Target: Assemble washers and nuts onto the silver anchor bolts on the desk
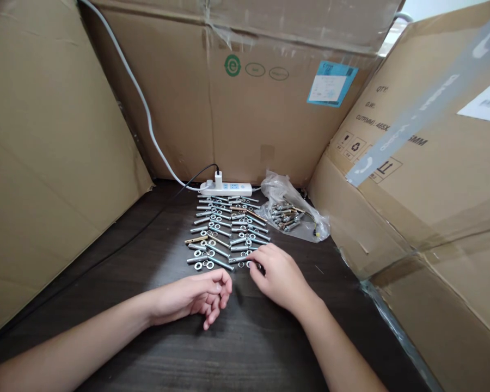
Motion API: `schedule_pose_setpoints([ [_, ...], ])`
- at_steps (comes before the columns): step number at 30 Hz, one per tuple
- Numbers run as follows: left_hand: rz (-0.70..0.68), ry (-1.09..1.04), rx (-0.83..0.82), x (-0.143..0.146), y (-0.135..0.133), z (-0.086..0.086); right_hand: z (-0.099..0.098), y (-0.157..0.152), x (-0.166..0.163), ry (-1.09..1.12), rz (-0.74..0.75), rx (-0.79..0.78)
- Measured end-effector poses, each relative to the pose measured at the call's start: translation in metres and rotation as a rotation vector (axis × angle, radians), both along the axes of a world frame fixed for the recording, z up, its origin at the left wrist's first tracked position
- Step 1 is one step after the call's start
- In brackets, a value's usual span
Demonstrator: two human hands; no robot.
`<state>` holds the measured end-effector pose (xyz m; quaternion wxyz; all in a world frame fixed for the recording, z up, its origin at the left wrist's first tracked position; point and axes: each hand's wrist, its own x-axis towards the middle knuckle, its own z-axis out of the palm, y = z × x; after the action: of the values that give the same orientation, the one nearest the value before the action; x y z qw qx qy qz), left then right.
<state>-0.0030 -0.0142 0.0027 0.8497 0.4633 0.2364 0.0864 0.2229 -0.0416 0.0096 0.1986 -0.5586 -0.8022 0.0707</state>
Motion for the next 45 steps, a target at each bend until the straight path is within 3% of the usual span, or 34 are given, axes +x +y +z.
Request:
schedule_pose_setpoints([
  [7,-0.009,0.012,0.016,0.000,0.001,-0.002,-0.027,0.029,0.055,0.062,-0.379,0.137],
  [10,-0.007,0.013,0.025,0.000,0.001,-0.002,-0.037,0.037,0.067,0.006,-0.454,0.157],
  [33,-0.017,0.015,0.027,0.000,0.001,-0.003,-0.039,0.041,0.077,-0.131,-0.616,0.039],
  [41,-0.023,0.019,0.027,0.000,0.001,-0.002,-0.042,0.041,0.080,-0.077,-0.630,0.057],
  [45,-0.018,0.030,0.030,0.000,0.001,-0.001,-0.036,0.039,0.082,-0.003,-0.702,0.160],
])
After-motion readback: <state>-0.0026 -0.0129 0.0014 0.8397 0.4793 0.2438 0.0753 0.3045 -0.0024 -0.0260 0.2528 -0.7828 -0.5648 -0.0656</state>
